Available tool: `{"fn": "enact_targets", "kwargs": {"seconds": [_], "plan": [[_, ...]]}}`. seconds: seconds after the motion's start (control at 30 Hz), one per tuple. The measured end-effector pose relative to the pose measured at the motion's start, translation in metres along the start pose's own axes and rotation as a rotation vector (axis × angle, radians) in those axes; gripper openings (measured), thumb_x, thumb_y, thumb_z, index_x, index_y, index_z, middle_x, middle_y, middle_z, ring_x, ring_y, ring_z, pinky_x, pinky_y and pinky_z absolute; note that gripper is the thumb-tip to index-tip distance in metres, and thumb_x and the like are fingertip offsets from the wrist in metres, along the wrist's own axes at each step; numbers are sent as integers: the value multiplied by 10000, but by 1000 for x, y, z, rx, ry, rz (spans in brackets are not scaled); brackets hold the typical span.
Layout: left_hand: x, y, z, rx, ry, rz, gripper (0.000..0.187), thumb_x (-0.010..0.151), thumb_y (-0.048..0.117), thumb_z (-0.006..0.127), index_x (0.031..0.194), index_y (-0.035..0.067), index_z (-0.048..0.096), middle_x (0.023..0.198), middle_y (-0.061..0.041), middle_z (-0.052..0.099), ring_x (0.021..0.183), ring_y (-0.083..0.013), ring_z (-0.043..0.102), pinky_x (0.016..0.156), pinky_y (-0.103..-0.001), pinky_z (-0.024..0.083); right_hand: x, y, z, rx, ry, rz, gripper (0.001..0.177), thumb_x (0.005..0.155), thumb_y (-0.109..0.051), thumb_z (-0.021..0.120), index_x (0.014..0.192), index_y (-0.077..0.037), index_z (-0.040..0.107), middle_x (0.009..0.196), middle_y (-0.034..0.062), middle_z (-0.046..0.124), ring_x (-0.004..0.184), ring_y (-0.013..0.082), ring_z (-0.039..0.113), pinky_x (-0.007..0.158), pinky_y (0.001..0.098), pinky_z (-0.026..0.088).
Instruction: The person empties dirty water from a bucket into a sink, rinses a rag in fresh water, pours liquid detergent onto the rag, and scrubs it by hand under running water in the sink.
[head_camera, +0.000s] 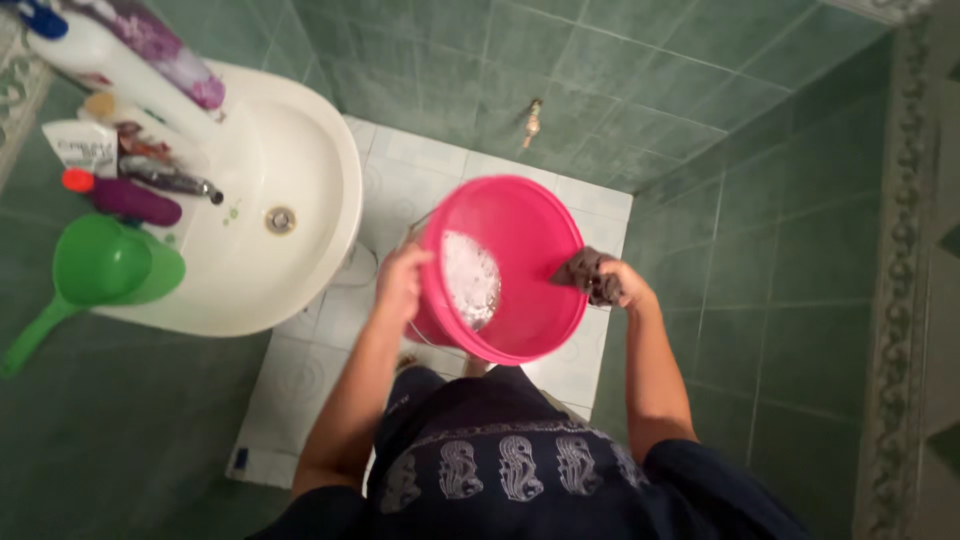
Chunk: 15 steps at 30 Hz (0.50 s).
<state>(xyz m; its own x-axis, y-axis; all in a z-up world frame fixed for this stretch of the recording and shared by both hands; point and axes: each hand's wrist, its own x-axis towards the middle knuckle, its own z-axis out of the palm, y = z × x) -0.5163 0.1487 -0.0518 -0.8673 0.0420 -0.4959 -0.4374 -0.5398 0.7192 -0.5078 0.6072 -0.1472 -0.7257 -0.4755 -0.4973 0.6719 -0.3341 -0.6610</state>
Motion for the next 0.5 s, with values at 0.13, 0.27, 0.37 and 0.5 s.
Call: {"fn": "enact_targets", "kwargs": {"seconds": [0.13,0.27,0.37,0.5], "plan": [[30,11,-28,-159,183,-47,111,823,196,677,917,136,675,908,-6,731,852,-143,699,789,-302,583,33,-60,37,-11,75,-142,662,645,-168,587,1296,-50,559,1108,138,700,881,251,707,716,362,608],[64,12,-81,-313,84,151,278,981,291,594,1074,55,709,1058,-87,731,981,-217,687,900,-387,561,54,-116,124,-163,37,-383,734,703,-119,548,1428,-12,506,1164,130,634,975,231,672,833,329,571],[85,9,-105,-301,117,175,428,1001,382,507,1198,45,683,1169,-113,719,1068,-243,684,944,-403,556,51,-144,192,-267,52,-505,754,693,-77,496,1444,-23,536,1187,111,645,1020,201,667,912,299,550],[84,22,-107,-222,15,132,621,1018,517,433,1431,68,548,1393,-103,636,1264,-242,610,1066,-401,512,45,-168,261,-297,148,-629,664,691,36,455,1329,11,638,1131,101,703,1014,187,683,942,287,556]]}}
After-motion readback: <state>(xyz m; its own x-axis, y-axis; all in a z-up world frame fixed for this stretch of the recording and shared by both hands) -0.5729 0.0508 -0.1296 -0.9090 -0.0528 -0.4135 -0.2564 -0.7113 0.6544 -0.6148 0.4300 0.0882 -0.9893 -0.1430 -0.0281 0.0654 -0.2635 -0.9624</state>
